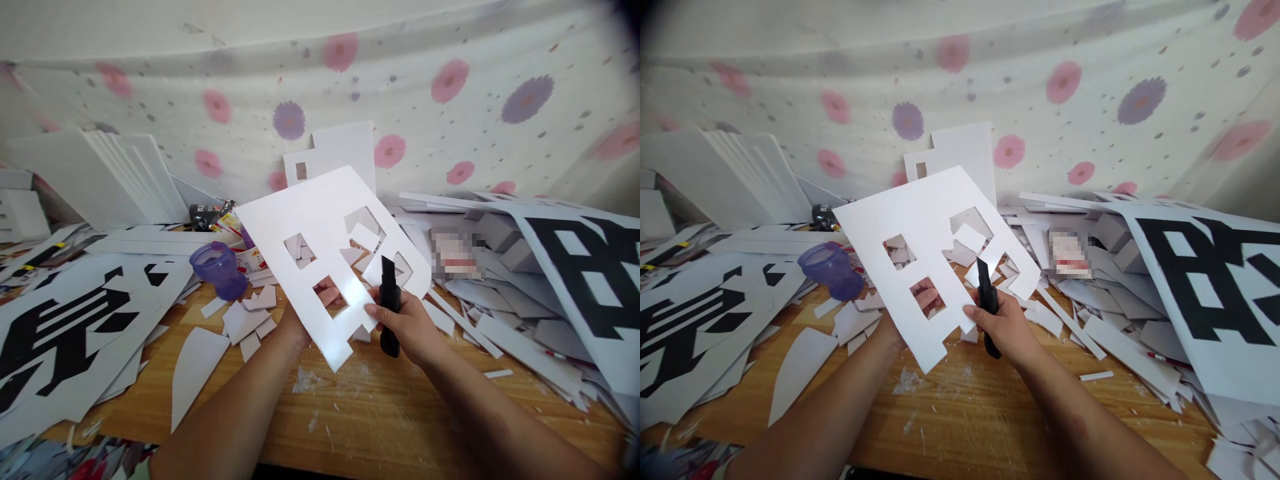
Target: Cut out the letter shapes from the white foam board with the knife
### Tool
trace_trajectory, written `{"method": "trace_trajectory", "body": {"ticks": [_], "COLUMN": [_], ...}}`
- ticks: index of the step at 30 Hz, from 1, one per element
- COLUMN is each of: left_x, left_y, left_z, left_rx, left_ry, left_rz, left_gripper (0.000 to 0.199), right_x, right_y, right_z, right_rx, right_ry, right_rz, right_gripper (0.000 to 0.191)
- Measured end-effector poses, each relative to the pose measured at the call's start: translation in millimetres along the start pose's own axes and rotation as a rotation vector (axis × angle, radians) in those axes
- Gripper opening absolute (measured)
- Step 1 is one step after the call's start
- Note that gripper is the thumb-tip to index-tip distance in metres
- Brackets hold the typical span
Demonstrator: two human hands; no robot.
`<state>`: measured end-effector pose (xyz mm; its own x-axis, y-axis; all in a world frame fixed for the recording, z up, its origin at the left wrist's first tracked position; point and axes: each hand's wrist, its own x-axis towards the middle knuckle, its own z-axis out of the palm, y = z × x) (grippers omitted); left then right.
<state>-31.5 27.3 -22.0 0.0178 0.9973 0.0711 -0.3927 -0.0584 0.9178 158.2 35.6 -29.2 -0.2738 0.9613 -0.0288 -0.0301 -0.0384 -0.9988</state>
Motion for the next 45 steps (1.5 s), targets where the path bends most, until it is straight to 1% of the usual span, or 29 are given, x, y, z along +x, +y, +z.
{"method": "trace_trajectory", "body": {"ticks": [10,13,16,19,23,29,34,39,45], "left_x": [0.8,0.6,-0.5,-1.5,-1.8,-2.0,-0.7,-0.9,-2.5], "left_y": [2.6,3.4,3.2,1.2,-0.7,3.9,4.2,3.8,6.3], "left_z": [-1.3,-0.8,-0.8,-2.0,-3.2,-1.2,-1.2,-1.5,-1.4], "left_rx": [0.024,0.002,-0.035,-0.065,-0.079,-0.057,-0.044,-0.022,0.038], "left_ry": [-0.037,-0.059,-0.078,-0.069,-0.06,-0.109,-0.144,-0.136,-0.132], "left_rz": [-0.007,-0.034,-0.069,-0.085,-0.086,-0.078,-0.063,-0.067,-0.076], "left_gripper": [0.019,0.02,0.025,0.029,0.027,0.025,0.028,0.025,0.027], "right_x": [0.3,0.2,0.4,0.6,0.4,-0.2,-0.1,0.3,0.1], "right_y": [-1.6,-2.8,-2.6,-2.1,-2.2,-2.6,-2.9,-1.9,-1.3], "right_z": [0.0,-0.2,-0.7,-0.4,0.1,-1.0,0.4,0.1,-0.9], "right_rx": [0.022,0.022,0.03,0.032,0.036,0.1,0.124,0.126,0.082], "right_ry": [-0.023,-0.029,-0.038,-0.038,-0.025,-0.04,-0.055,-0.038,-0.023], "right_rz": [0.035,0.044,0.044,0.04,0.043,0.057,0.065,0.07,0.02], "right_gripper": [0.038,0.039,0.039,0.038,0.038,0.036,0.037,0.039,0.036]}}
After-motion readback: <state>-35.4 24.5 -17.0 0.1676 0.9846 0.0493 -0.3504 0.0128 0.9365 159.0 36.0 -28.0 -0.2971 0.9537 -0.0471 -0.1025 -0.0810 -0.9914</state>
